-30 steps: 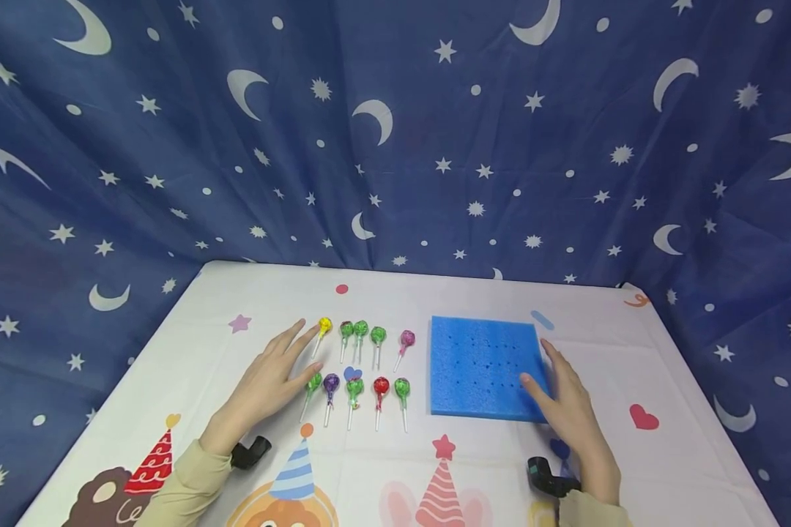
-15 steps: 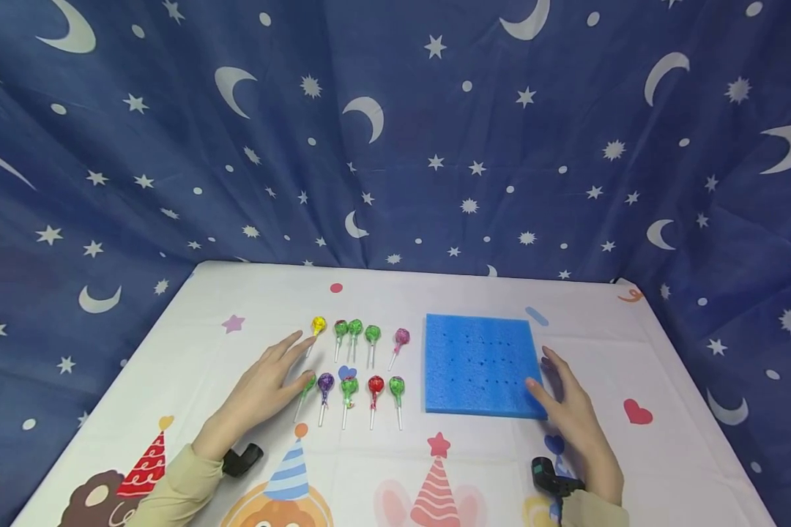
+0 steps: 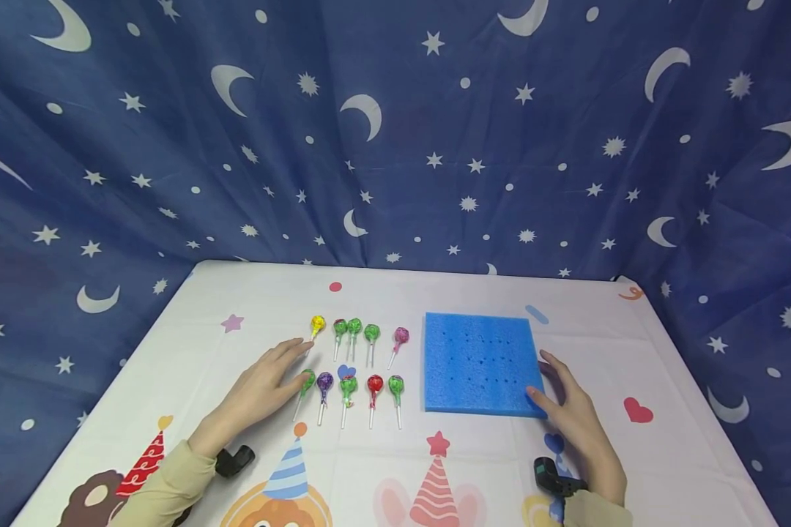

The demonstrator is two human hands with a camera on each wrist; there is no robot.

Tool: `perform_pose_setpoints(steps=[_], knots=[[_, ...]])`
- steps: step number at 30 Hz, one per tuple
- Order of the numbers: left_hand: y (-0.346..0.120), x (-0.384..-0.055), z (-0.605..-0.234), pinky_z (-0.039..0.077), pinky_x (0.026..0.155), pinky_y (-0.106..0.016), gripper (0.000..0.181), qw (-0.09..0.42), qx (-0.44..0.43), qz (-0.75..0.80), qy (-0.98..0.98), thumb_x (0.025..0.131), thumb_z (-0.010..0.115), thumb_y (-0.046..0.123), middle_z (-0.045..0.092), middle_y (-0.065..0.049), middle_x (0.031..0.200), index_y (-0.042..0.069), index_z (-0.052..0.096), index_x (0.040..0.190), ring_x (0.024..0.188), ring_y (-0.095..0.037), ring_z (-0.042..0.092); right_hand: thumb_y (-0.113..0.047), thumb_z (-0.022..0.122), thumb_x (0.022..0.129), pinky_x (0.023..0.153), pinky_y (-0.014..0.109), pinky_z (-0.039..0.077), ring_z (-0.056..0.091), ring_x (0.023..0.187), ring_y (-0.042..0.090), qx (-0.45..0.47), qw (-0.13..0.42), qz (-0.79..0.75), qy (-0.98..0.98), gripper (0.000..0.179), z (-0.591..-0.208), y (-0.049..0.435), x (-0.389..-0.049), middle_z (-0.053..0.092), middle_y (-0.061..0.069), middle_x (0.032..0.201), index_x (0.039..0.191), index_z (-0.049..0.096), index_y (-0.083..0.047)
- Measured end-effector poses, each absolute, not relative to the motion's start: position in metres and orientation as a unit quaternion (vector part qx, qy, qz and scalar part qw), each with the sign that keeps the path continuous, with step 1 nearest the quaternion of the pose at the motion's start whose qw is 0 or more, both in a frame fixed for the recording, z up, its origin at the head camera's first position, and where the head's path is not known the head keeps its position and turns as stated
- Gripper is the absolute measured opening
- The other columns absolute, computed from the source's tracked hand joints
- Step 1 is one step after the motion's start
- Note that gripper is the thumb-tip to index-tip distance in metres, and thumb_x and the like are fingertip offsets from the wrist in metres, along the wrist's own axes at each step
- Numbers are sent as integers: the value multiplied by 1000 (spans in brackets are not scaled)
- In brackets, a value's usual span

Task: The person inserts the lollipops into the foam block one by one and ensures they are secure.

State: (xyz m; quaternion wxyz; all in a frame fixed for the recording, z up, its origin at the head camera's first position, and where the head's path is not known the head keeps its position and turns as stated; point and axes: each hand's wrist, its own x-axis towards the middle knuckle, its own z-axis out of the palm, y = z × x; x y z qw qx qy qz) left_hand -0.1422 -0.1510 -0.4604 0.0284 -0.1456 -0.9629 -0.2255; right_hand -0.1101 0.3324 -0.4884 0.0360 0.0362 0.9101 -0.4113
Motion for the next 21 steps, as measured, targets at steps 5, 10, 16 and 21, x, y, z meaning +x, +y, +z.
perform_pose_setpoints(steps=[5, 10, 16, 21], knots=[[-153, -142, -460, 46, 99, -53, 50, 22, -148, -229, -962, 90, 64, 30, 51, -10, 142, 17, 52, 137, 130, -32, 50, -42, 60, 92, 104, 75, 17, 18, 141, 53, 41, 52, -407, 911, 82, -489, 333, -110, 26, 29, 153, 155, 13, -19], [-155, -143, -461, 46, 100, -52, 48, 12, -155, -236, -959, 91, 63, 30, 55, -8, 138, 16, 54, 136, 129, -31, 51, -42, 60, 92, 104, 75, 18, 17, 141, 52, 42, 60, -402, 913, 80, -489, 334, -111, 24, 28, 154, 154, 17, -16], [-155, -146, -461, 46, 102, -49, 45, -2, -159, -256, -954, 91, 63, 28, 59, -7, 132, 14, 56, 133, 126, -30, 54, -44, 59, 92, 104, 74, 18, 14, 141, 55, 47, 80, -374, 923, 77, -488, 334, -111, 18, 29, 155, 153, 22, -14], [-154, -149, -460, 46, 102, -47, 42, -13, -151, -274, -950, 91, 64, 27, 62, -7, 128, 14, 58, 130, 123, -28, 57, -46, 58, 92, 103, 76, 17, 13, 140, 56, 52, 90, -362, 927, 78, -487, 334, -112, 16, 29, 156, 154, 21, -16]])
